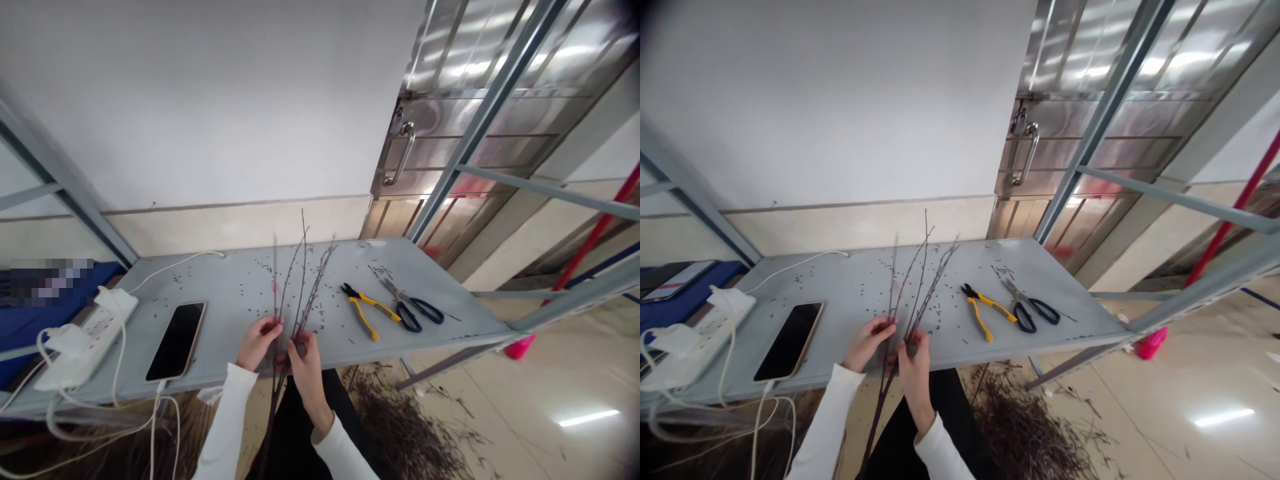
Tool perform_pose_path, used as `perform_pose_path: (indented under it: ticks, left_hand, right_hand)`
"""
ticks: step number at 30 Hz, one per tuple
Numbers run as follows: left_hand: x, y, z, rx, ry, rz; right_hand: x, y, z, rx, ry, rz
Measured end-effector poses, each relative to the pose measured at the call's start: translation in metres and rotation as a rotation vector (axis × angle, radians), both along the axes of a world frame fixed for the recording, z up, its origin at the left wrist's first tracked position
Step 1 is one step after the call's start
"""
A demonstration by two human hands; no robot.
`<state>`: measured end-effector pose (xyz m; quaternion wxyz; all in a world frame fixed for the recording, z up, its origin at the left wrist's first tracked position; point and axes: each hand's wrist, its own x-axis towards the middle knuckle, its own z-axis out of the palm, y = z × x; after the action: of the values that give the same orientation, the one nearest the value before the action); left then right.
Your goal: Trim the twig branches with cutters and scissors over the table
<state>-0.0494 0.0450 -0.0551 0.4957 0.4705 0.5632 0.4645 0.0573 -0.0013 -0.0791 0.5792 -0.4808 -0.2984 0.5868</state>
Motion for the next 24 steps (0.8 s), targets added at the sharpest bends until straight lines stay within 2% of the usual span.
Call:
perform_pose_path:
  ticks: [4, 7, 9, 13, 15, 17, 19, 21, 24]
  left_hand:
    - [0.005, -0.007, -0.005, -0.005, -0.071, 0.045]
    - [0.010, -0.012, -0.007, -0.025, -0.113, 0.028]
    - [0.013, -0.014, -0.008, -0.029, -0.133, 0.026]
    - [0.012, -0.019, -0.010, 0.001, -0.142, 0.076]
    - [0.011, -0.022, -0.012, 0.046, -0.096, 0.135]
    - [0.011, -0.024, -0.015, 0.089, -0.059, 0.191]
    - [0.011, -0.025, -0.017, 0.093, -0.074, 0.215]
    - [0.012, -0.025, -0.018, 0.060, -0.137, 0.221]
    - [0.014, -0.024, -0.019, 0.004, -0.226, 0.232]
  right_hand:
    - [-0.002, -0.002, -0.001, 0.001, -0.065, -0.045]
    - [0.021, 0.000, 0.001, 0.013, -0.179, 0.007]
    - [0.060, 0.007, 0.002, 0.042, -0.352, -0.015]
    - [0.177, 0.036, -0.006, 0.159, -1.071, -0.361]
    - [0.232, 0.051, -0.017, 0.119, -1.439, -0.447]
    - [0.272, 0.063, -0.031, 0.046, -1.665, -0.364]
    - [0.296, 0.071, -0.042, 0.031, -1.764, -0.255]
    - [0.308, 0.077, -0.048, 0.039, -1.799, -0.197]
    - [0.318, 0.086, -0.043, 0.040, -1.752, -0.154]
